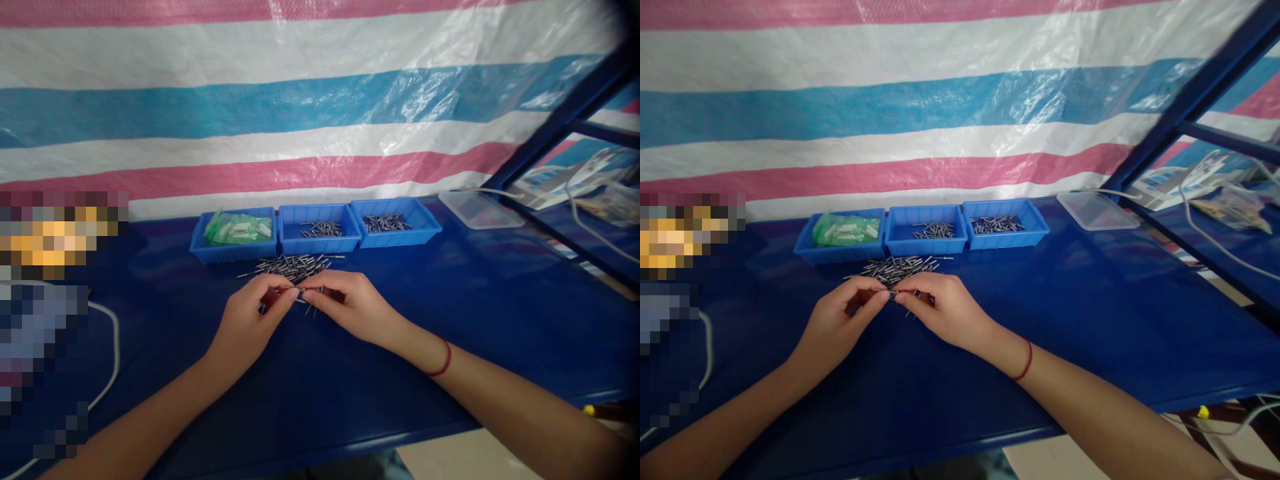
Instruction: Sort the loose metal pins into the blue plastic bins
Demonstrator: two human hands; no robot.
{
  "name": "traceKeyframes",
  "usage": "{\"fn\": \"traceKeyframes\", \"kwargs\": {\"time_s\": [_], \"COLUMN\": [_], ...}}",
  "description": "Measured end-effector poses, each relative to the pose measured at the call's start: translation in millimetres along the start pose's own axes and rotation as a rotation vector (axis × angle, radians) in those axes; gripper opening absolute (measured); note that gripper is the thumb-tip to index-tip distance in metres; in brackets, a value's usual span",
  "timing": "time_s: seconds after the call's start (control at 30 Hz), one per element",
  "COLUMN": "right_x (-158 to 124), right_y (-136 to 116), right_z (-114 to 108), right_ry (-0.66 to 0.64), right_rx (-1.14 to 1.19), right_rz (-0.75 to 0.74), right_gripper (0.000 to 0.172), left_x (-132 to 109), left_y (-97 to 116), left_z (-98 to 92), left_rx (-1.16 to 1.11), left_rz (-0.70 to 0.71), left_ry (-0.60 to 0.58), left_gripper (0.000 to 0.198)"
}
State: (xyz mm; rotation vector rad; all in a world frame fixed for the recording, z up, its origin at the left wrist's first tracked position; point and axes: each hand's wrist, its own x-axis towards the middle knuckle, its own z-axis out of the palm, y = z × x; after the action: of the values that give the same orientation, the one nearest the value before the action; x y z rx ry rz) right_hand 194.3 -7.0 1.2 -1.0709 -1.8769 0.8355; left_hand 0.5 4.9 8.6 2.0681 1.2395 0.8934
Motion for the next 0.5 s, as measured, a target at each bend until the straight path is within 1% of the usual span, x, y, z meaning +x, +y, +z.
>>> {"fn": "traceKeyframes", "kwargs": {"time_s": [0.2,0.37,0.5], "right_x": [-0.5,-0.3,-0.9], "right_y": [0.9,-0.8,-4.7], "right_z": [0.3,-0.4,-1.6], "right_ry": [-0.007,0.068,0.146], "right_rx": [0.005,0.003,-0.005], "right_rz": [0.026,0.049,0.046], "right_gripper": [0.016,0.012,0.007], "left_x": [-0.8,1.5,4.3], "left_y": [1.0,0.5,-1.9], "left_z": [-0.9,-2.7,-3.1], "left_rx": [0.000,0.056,0.097], "left_rz": [0.039,0.097,0.120], "left_ry": [-0.007,-0.026,-0.062], "left_gripper": [0.011,0.007,0.008]}}
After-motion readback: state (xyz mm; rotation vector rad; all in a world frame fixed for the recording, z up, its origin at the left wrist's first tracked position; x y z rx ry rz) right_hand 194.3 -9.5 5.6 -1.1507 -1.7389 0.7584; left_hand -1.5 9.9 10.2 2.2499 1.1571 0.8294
